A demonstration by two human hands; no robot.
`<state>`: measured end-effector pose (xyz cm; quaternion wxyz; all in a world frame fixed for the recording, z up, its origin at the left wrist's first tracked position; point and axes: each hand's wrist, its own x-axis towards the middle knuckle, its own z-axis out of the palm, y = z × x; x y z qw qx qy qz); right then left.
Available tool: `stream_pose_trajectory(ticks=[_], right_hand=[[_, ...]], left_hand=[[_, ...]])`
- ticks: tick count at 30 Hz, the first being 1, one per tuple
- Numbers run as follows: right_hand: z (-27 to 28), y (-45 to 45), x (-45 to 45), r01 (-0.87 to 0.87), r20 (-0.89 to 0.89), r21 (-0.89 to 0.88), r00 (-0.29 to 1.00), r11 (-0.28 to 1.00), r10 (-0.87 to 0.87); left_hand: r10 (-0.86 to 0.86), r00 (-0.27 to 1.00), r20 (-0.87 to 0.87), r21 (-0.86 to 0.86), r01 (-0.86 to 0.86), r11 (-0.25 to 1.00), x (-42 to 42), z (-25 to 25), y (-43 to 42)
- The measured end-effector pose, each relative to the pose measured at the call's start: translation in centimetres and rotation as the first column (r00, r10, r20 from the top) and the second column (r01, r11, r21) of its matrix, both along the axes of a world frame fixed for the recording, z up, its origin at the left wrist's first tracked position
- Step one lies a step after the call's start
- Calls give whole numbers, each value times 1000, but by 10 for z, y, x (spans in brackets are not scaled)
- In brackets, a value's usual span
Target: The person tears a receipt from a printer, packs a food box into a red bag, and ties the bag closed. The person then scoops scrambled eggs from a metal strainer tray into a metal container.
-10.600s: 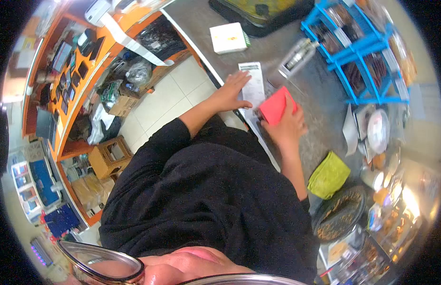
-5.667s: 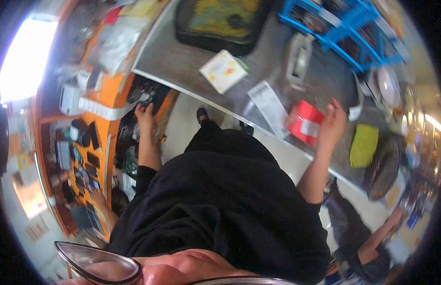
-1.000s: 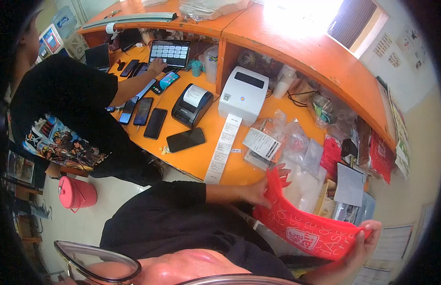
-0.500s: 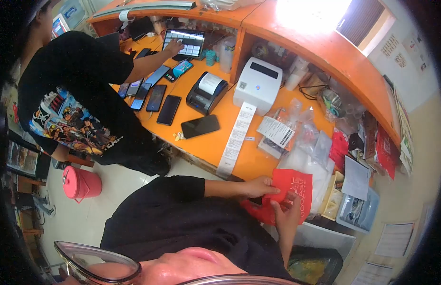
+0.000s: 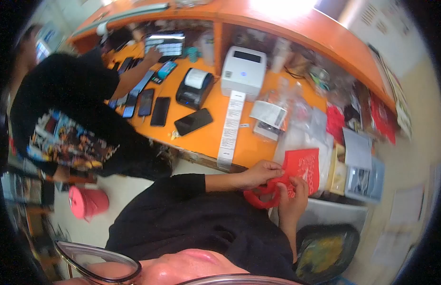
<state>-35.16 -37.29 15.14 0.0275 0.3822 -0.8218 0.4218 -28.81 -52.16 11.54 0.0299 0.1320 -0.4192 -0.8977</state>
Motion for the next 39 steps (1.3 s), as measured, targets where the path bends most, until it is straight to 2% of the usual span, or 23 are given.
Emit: stream_pose_trajectory(ticks=[2, 3, 4, 6, 9, 11, 12, 13, 14, 15, 17, 19, 22, 25, 26, 28, 29, 30, 31, 33, 36, 38, 39], right_hand=[[15, -3, 17, 50, 5, -26, 999, 998, -50], [15, 0, 17, 84, 121, -24, 989, 996, -81], [12, 4, 15, 112, 237, -23, 966, 993, -104], [2, 15, 7, 165, 397, -12, 906, 986, -146], [0, 42, -13, 285, 126, 80, 948, 955, -294], [-27, 70, -39, 374, 153, -57, 920, 926, -362], [-29, 84, -46, 380, 543, -178, 807, 908, -231], [-31, 98, -50, 442, 818, -289, 574, 849, -20], [-22, 102, -45, 484, 866, -400, 476, 779, 149], [-8, 101, -38, 540, 865, -493, 386, 682, 320], [13, 108, -33, 542, 862, -490, 420, 683, 285], [4, 129, -41, 509, 806, -592, 348, 625, 479], [12, 137, -29, 635, 806, -546, 219, 547, 550], [10, 154, -21, 395, 684, -707, 171, 587, 709], [5, 156, -14, 295, 845, -506, 357, 811, 398], [0, 159, -9, 0, 868, -129, 483, 992, 113], [-2, 160, -7, -120, 823, 98, 568, 988, -12], [-3, 166, -10, -55, 824, 86, 565, 995, -40], [-2, 173, -9, 88, 894, -131, 441, 987, 79], [5, 184, -2, 425, 892, -451, 238, 785, 384], [2, 168, 13, 541, 746, -613, 154, 576, 649], [-3, 153, 20, 654, 606, -653, 149, 381, 781], [-8, 149, 19, 668, 519, -674, 127, 314, 845]], left_hand=[[4, 994, -111, -46, -9, 999, -9, -13, 10], [9, 986, -169, -63, -19, 998, -13, -24, 13], [-84, 982, -167, -157, 58, 986, -15, -30, 9], [-94, 986, -141, -18, 93, 996, -20, -35, 12], [-62, 992, -113, 189, 82, 979, -22, -28, 11], [-46, 990, -133, 370, 93, 925, -25, -26, 2], [-78, 991, -113, 420, 119, 900, -23, -13, -2], [-117, 989, -90, 477, 146, 867, -21, -2, -5], [-148, 986, -70, 464, 164, 871, -23, -3, -7], [-180, 982, -49, 457, 183, 871, -24, -6, -6], [-253, 967, -36, 296, 252, 921, -23, -9, -6], [-283, 959, 22, 311, 263, 914, -32, -10, -6], [-216, 973, -85, 282, 232, 931, -28, 19, 0], [-242, 932, -270, 531, 354, 770, -25, 46, -17], [-201, 935, -294, 526, 334, 782, -22, 55, -17], [-297, 885, -360, 150, 369, 917, -20, 39, -23], [-356, 855, -377, -52, 364, 930, -20, 31, -25], [-454, 853, -256, -409, 330, 851, -17, 36, -24], [-556, 819, -144, -649, 345, 678, -15, 37, -20], [-633, 762, 135, -934, 312, 175, -11, 37, -9], [-676, 716, 174, -731, 554, 399, -13, -15, -16], [-497, 864, 82, -355, 492, 795, -6, -16, -7], [-385, 919, 80, -122, 392, 912, -2, -17, -2]])
